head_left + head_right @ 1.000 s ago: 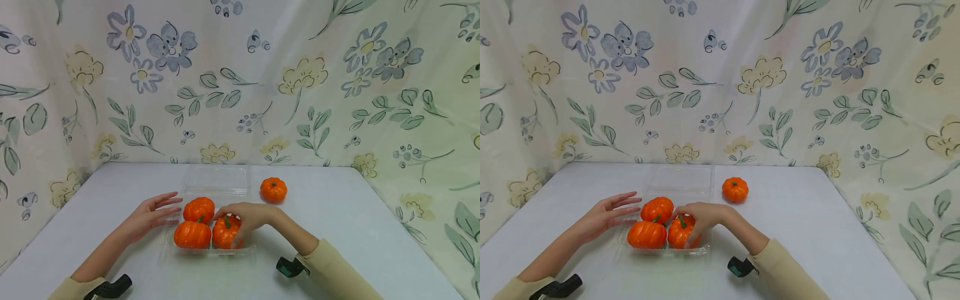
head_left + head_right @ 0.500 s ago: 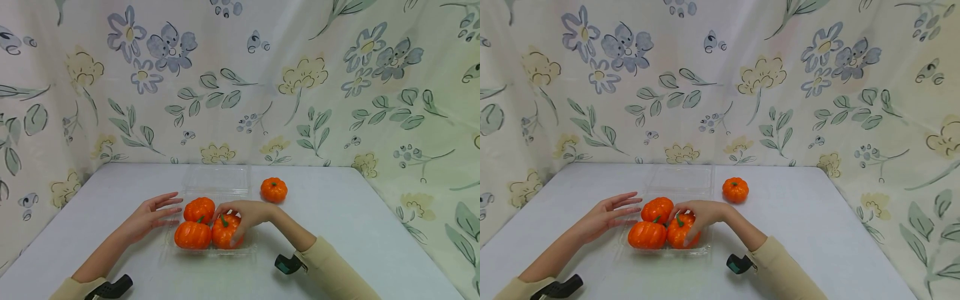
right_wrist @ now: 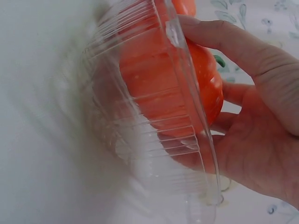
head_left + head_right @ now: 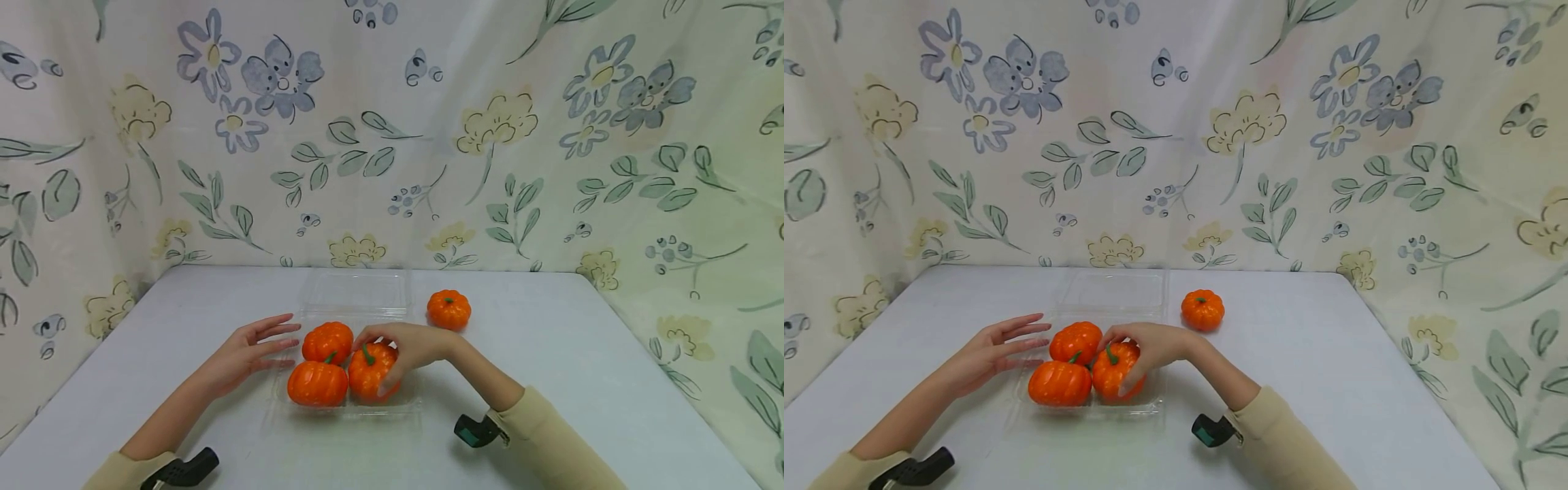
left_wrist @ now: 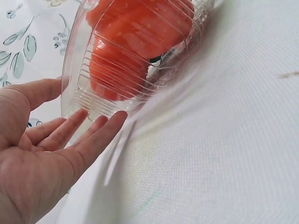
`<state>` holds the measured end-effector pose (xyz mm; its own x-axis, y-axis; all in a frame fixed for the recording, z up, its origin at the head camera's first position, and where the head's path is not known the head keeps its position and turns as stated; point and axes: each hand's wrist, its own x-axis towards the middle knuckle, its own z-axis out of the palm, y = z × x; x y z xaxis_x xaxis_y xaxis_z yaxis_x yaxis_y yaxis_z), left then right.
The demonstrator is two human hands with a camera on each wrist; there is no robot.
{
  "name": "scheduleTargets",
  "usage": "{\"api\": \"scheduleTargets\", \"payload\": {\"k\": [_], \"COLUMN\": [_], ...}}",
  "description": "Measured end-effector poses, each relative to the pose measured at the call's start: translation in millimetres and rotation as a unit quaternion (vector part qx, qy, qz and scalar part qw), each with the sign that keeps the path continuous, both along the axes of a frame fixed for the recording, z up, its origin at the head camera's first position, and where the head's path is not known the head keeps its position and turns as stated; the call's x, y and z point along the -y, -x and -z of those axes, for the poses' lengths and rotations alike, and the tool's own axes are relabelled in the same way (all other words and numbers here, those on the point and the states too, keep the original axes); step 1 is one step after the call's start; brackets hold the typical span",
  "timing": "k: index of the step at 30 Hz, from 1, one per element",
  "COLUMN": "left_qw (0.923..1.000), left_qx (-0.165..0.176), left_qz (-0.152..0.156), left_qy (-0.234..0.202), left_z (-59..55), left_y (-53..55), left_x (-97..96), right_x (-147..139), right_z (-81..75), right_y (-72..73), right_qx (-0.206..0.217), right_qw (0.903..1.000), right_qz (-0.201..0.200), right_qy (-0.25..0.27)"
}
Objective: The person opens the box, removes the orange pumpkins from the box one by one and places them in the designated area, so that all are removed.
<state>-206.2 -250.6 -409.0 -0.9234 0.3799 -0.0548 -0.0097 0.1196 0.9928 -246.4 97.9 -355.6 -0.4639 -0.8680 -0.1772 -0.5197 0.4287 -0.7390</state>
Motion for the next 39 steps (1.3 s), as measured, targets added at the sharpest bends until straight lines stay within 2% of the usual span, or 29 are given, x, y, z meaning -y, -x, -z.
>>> {"api": "scheduleTargets", "payload": {"k": [6, 20, 29, 39], "left_qw": [1.0000, 0.9999, 0.9999, 0.9994], "left_qx": [0.005, 0.009, 0.015, 0.030], "left_qz": [-0.004, -0.008, -0.004, -0.016], "left_qy": [0.005, 0.003, -0.001, -0.001], "left_z": [0.0, 0.3, 0.8, -1.6], "left_y": [0.5, 1.0, 0.7, 0.8], "left_x": [-0.3, 2.3, 1.4, -0.7], "right_x": [-6.7, -18.1, -25.1, -37.5], "right_z": [-2.9, -12.2, -7.3, -5.8], "right_y": [-0.9, -8.4, -12.1, -16.0], "right_qx": [-0.019, -0.020, -0.009, -0.025], "right_qw": [0.9996, 0.9960, 0.9891, 0.9789], "right_qz": [0.017, 0.077, 0.122, 0.149], "right_qy": [0.010, 0.041, 0.082, 0.137]}}
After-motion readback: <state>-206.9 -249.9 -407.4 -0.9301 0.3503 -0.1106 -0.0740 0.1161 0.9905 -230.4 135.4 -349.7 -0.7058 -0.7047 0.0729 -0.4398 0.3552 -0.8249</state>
